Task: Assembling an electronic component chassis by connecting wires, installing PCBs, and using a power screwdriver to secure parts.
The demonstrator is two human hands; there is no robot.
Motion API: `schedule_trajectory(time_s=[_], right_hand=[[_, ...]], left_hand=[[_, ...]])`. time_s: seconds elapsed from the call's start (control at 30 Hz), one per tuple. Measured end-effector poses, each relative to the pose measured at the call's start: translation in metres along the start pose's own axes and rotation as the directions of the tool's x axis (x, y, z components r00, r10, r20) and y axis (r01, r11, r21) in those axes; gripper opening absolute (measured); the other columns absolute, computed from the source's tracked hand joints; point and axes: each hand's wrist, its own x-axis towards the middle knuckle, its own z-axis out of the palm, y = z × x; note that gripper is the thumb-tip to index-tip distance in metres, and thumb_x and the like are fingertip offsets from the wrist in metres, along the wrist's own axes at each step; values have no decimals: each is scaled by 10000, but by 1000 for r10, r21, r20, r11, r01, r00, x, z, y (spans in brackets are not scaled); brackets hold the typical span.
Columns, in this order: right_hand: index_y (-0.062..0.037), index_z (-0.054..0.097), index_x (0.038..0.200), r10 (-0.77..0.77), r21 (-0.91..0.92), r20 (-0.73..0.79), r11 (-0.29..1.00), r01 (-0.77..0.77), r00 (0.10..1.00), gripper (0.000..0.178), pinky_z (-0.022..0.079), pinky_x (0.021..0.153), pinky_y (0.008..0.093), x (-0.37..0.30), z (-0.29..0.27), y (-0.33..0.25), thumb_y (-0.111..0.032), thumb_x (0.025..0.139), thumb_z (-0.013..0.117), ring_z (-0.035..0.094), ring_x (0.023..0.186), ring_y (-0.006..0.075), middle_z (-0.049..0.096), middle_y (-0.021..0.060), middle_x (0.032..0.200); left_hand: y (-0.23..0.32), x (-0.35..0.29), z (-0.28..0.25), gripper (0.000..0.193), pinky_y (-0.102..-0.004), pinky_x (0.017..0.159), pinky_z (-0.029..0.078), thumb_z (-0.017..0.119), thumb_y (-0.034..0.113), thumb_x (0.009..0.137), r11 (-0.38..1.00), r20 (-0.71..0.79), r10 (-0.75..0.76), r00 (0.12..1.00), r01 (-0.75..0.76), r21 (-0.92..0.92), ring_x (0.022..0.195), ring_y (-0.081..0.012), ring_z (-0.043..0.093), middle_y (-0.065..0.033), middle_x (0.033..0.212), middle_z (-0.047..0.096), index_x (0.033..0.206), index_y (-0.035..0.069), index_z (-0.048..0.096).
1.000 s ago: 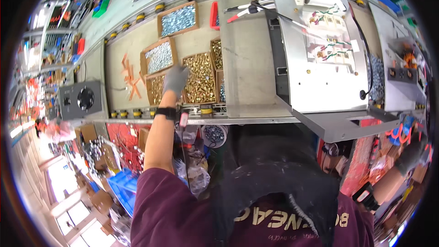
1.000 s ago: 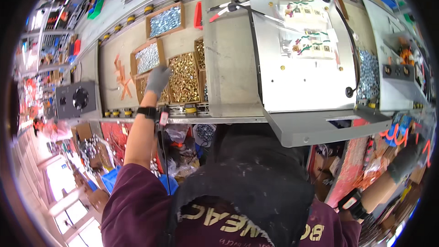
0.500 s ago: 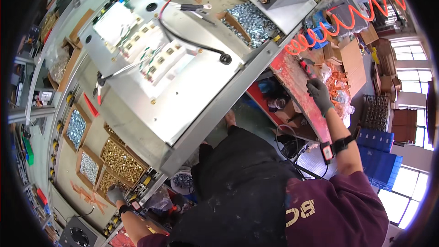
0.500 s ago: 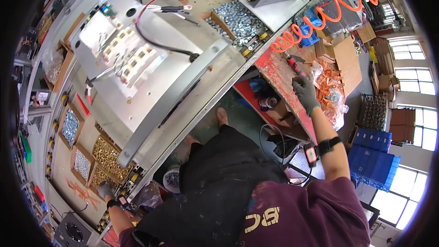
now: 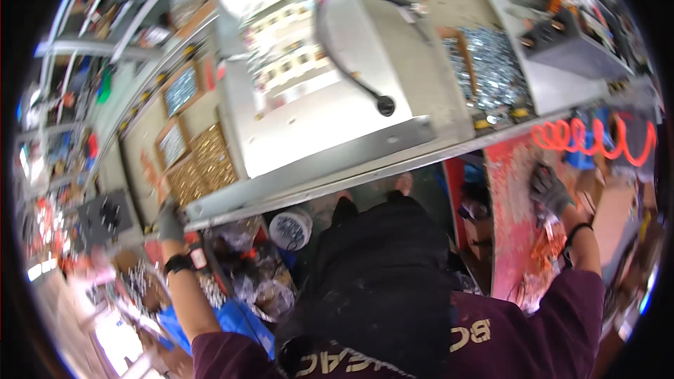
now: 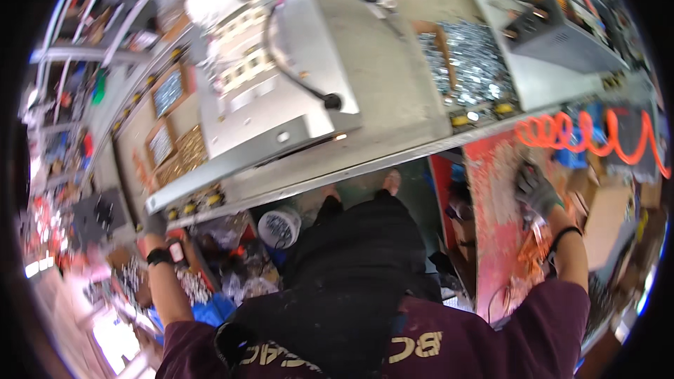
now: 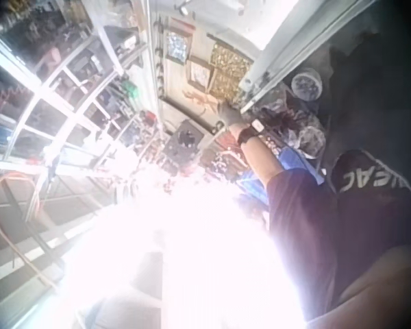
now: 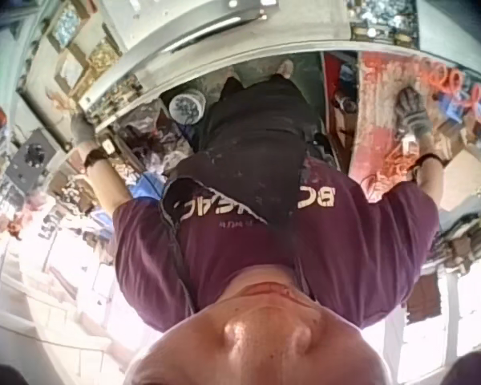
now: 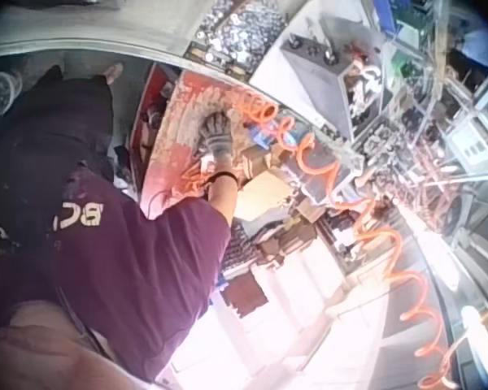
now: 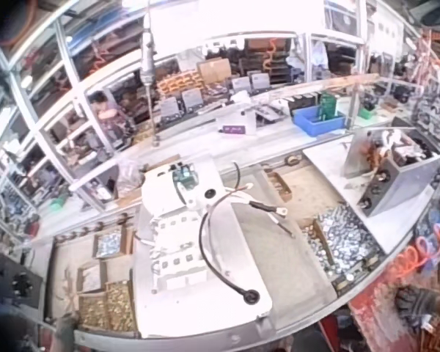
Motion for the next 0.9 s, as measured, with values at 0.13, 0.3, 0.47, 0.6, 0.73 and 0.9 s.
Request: schedule_trajectory(time_s=[0.13, 0.3, 0.47, 0.6, 0.73, 0.9], right_hand=[[-210, 577, 1106, -61, -20, -40, 998, 60, 997, 362, 245, 1073, 569, 16, -17, 28, -303, 757, 595, 382, 1258, 322, 495, 79, 1252], [-81, 559, 972, 340, 398, -170, 882, -251, 925, 478, 392, 866, 472, 60, -147, 10, -235, 557, 741, 505, 895, 344, 558, 142, 944], [-92, 587, 1081, 453, 906, -228, 423, 17, 862, 515, 470, 628, 424, 119, -334, -94, -315, 642, 741, 610, 713, 361, 634, 155, 789], [-73, 576, 1083, 440, 973, -164, 219, 72, 883, 494, 469, 603, 451, 163, -428, -176, -403, 745, 724, 620, 696, 386, 614, 189, 727], [-84, 569, 1047, 458, 979, -161, 187, 82, 874, 496, 455, 585, 462, 186, -467, -220, -501, 797, 667, 613, 682, 394, 600, 199, 689], [-63, 556, 1040, 528, 990, -106, 136, 39, 843, 489, 451, 590, 454, 194, -482, -258, -494, 825, 640, 597, 702, 400, 579, 216, 698]], left_hand=[[53, -75, 65, 199, -246, 613, 410, 555, 189, 911, 998, 278, 15, 960, 4, -69, 676, -120, 497, -27, 812, 536, 1016, 20, 562], [99, -149, 135, 299, -232, 647, 475, 594, 227, 919, 828, 614, 15, 789, 334, -450, 718, -148, 572, -74, 873, 596, 1070, -25, 539], [120, -198, 171, 296, -222, 481, 381, 651, 332, 864, 598, 869, 50, 492, 682, -421, 556, -106, 503, -46, 736, 571, 967, 70, 557], [119, -198, 162, 289, -215, 480, 372, 640, 334, 870, 613, 901, 114, 419, 684, -395, 552, -104, 503, -40, 719, 573, 968, 75, 557], [113, -178, 141, 265, -213, 482, 376, 622, 319, 894, 628, 925, 122, 360, 694, -353, 551, -84, 510, -25, 685, 584, 964, 71, 558], [113, -153, 127, 303, -210, 521, 364, 636, 289, 890, 830, 931, 70, 358, 497, -253, 566, -92, 475, -15, 735, 579, 1044, 42, 554]])
